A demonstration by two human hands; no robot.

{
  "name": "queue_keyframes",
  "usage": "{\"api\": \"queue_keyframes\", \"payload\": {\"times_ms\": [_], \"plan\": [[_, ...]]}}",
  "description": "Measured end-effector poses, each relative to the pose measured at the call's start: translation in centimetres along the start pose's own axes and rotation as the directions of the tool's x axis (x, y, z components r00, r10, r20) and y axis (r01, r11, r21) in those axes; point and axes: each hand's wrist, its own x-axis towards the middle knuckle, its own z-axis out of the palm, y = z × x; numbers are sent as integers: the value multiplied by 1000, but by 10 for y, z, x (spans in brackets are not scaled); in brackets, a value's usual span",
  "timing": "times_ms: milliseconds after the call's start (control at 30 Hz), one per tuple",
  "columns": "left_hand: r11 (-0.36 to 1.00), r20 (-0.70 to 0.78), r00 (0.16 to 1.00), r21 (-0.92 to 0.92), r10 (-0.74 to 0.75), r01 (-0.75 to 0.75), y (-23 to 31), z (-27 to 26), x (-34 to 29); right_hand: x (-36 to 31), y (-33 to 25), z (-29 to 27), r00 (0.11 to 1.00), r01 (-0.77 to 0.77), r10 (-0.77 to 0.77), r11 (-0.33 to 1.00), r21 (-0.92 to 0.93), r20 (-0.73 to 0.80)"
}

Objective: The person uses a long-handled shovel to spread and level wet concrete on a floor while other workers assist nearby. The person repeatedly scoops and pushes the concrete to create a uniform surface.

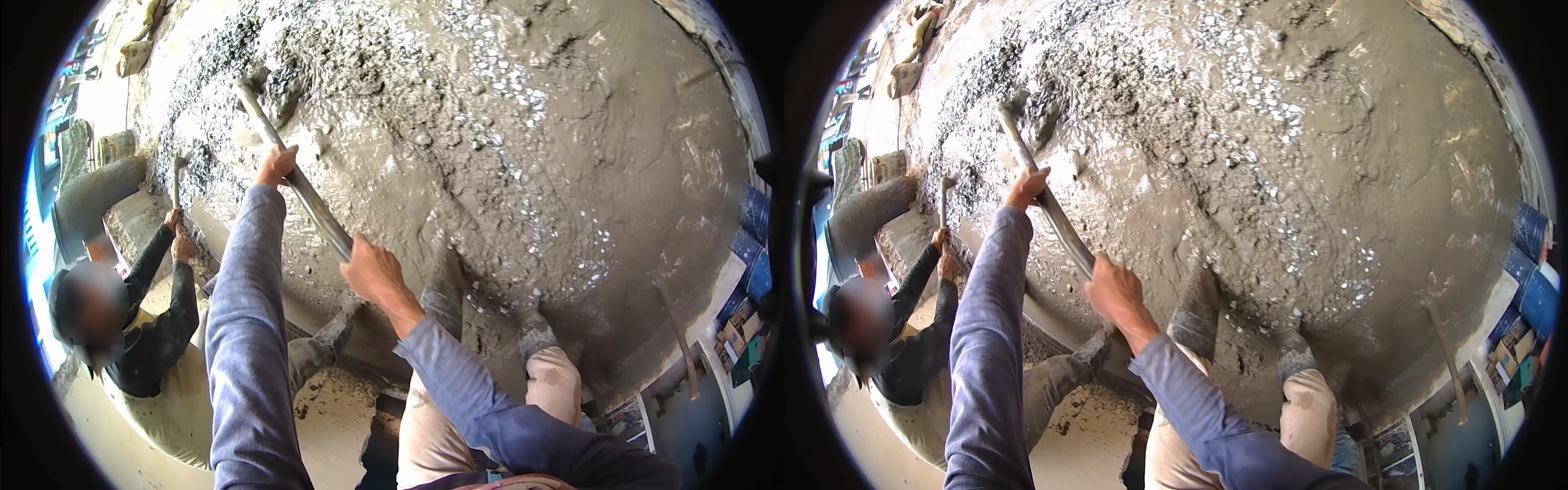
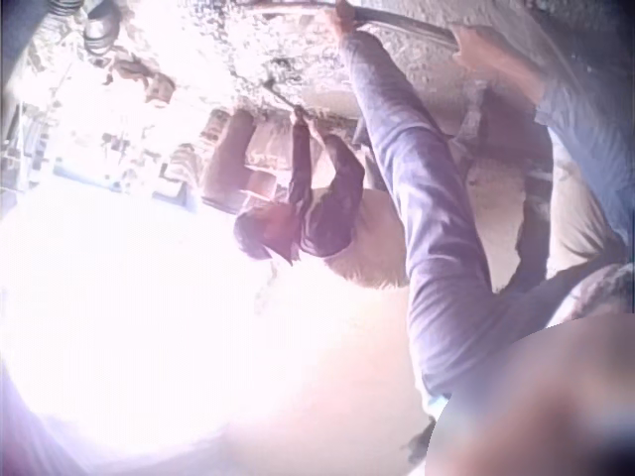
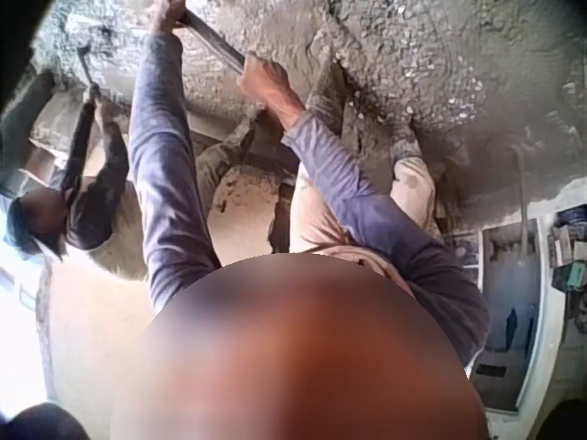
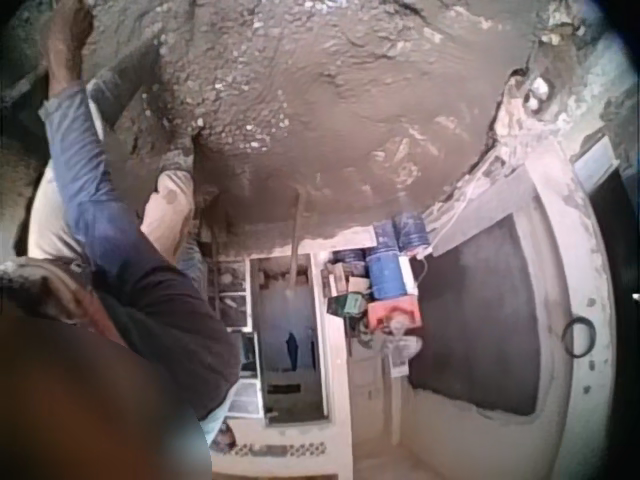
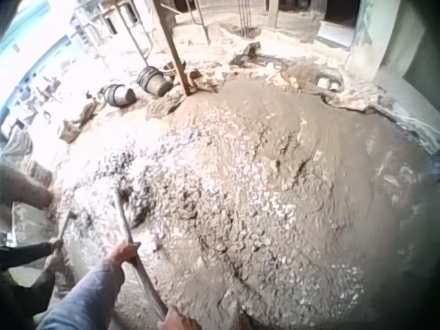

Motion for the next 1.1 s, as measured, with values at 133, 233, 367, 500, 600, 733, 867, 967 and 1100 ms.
{"api": "queue_keyframes", "payload": {"times_ms": [133,233,367,500,600,733,867,967,1100], "plan": [[989,34,999,-145,0,5,-26,98,-89,-123,82,-25,992,-121,122,984,-128,2],[838,-150,972,-540,-182,74,-24,199,-168,-210,151,-59,973,-224,228,963,-151,12],[279,152,981,-943,-117,179,0,329,-289,-306,255,-128,951,-308,300,904,-296,-74],[75,491,863,-862,-118,501,12,438,-423,-399,378,-180,893,-450,395,754,-478,-216],[-128,635,769,-771,-70,624,12,494,-529,-477,474,-203,881,-467,333,729,-501,-335],[-92,811,582,-577,56,812,1,517,-676,-634,532,-189,835,-461,202,766,-448,-512],[22,938,345,-346,26,938,1,507,-692,-710,488,-126,710,-670,428,654,-350,-559],[158,931,362,-351,-52,923,18,494,-600,-641,438,-90,656,-735,495,588,-337,-569],[46,851,517,-522,94,851,32,422,-446,-480,367,-99,697,-697,485,632,-340,-528]]}}
